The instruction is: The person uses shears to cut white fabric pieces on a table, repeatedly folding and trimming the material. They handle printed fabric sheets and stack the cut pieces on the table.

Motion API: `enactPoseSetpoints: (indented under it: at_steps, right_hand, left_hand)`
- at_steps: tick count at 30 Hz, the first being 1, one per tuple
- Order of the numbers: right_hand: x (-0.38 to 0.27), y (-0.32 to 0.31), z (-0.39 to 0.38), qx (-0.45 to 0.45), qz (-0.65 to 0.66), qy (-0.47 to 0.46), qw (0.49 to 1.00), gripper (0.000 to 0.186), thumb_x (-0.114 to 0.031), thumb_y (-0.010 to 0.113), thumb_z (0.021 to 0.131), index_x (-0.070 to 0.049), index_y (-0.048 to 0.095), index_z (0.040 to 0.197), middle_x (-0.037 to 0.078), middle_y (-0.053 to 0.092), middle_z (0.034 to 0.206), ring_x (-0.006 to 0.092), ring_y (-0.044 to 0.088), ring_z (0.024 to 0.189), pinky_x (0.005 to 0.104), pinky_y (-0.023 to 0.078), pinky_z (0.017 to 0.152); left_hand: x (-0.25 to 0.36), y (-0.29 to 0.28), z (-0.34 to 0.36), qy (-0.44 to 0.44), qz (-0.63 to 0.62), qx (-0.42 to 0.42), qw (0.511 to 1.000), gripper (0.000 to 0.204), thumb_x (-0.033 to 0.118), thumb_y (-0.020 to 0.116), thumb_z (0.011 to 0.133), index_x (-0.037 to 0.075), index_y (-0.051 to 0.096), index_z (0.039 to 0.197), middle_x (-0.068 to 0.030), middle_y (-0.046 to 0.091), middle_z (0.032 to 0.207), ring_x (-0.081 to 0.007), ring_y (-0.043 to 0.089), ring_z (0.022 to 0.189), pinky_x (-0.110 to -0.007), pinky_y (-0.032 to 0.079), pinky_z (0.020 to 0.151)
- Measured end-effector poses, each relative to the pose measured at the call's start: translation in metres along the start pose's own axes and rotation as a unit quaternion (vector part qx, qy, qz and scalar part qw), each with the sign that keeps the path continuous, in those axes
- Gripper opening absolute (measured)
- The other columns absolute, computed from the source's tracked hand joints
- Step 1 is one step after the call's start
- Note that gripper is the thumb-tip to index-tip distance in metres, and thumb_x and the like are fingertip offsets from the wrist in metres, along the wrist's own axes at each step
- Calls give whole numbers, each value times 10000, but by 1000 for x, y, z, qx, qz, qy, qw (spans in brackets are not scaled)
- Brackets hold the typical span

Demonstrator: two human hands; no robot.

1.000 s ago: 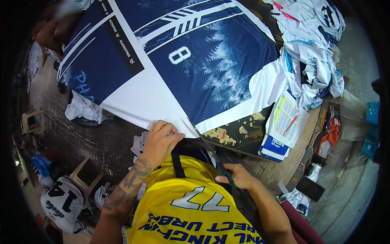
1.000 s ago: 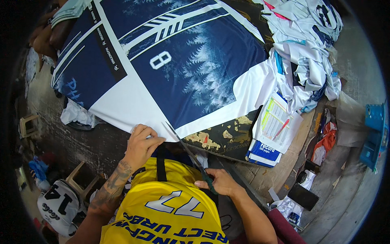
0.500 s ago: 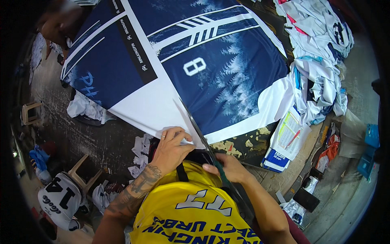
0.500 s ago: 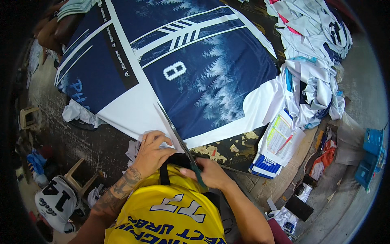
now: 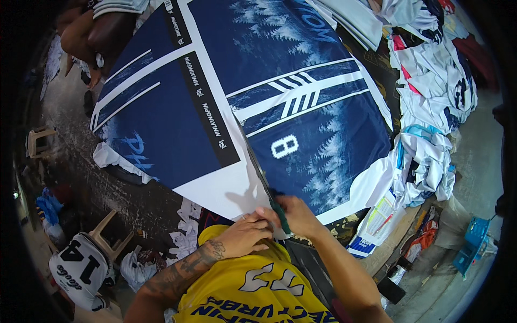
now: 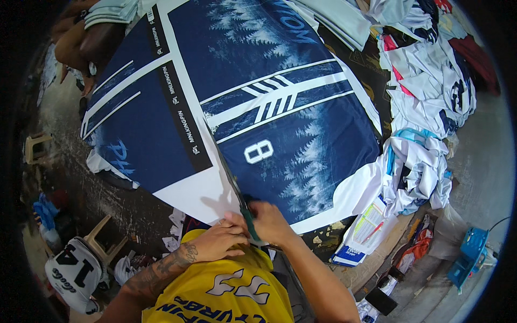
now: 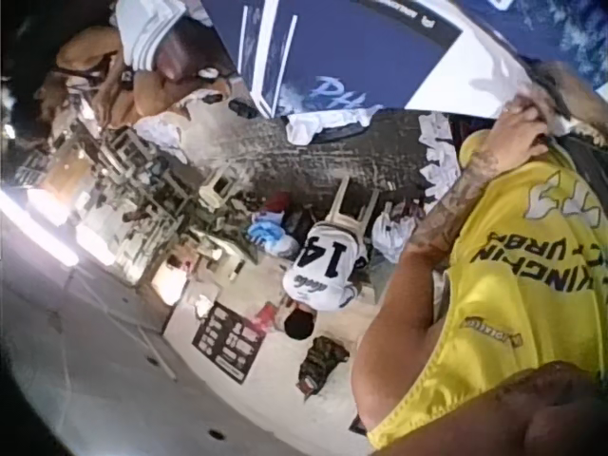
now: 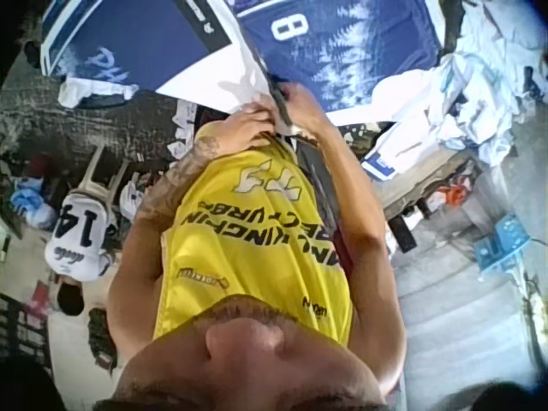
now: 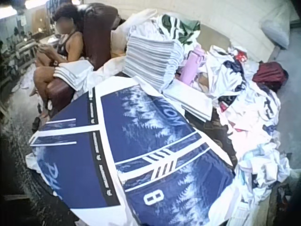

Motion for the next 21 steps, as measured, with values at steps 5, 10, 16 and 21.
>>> enactPoseSetpoints:
  at_steps: [5, 10, 16, 21]
  right_hand:
    - [-52, -16, 25, -12, 3, 4, 1000, 692, -673, 840, 848, 13, 756, 884, 59, 670, 680, 154, 667, 623, 317, 529, 595]
    - [-107, -37, 58, -14, -5, -13, 1000, 830, -776, 774, 822, 44, 779, 955, 172, 732, 824, 265, 719, 827, 407, 547, 774]
    - [-165, -59, 86, 17, 22, -22, 999, 793, -787, 788, 813, 2, 778, 886, 118, 705, 779, 238, 697, 777, 377, 530, 724]
    - [-214, -81, 116, 17, 22, -7, 1000, 735, -760, 808, 816, -27, 753, 824, 68, 667, 684, 184, 684, 695, 342, 527, 666]
  left_hand:
    - [-17, -8, 11, 0, -90, -110, 990, 427, 385, 709, 1014, 30, 676, 1249, -165, 646, 1305, -364, 561, 1317, -485, 441, 1147]
    - [-39, -19, 24, -44, -237, -181, 954, 425, 404, 704, 1018, 31, 687, 1221, -185, 725, 1181, -370, 681, 1168, -463, 530, 1033]
    - [-55, -14, 46, -63, -333, -288, 896, 468, 473, 653, 1061, 39, 647, 1236, -143, 753, 1200, -285, 707, 1165, -441, 542, 982]
    - [-59, -3, 55, -16, -346, -370, 862, 567, 527, 666, 1031, 52, 616, 1337, -171, 735, 1231, -331, 686, 1182, -458, 514, 1002]
Point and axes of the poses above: each hand's wrist, its own z-axis towards the middle knuckle, its own y-axis out of the palm, x = y × z, the point moved 8 cm from there along z, towards the middle knuckle
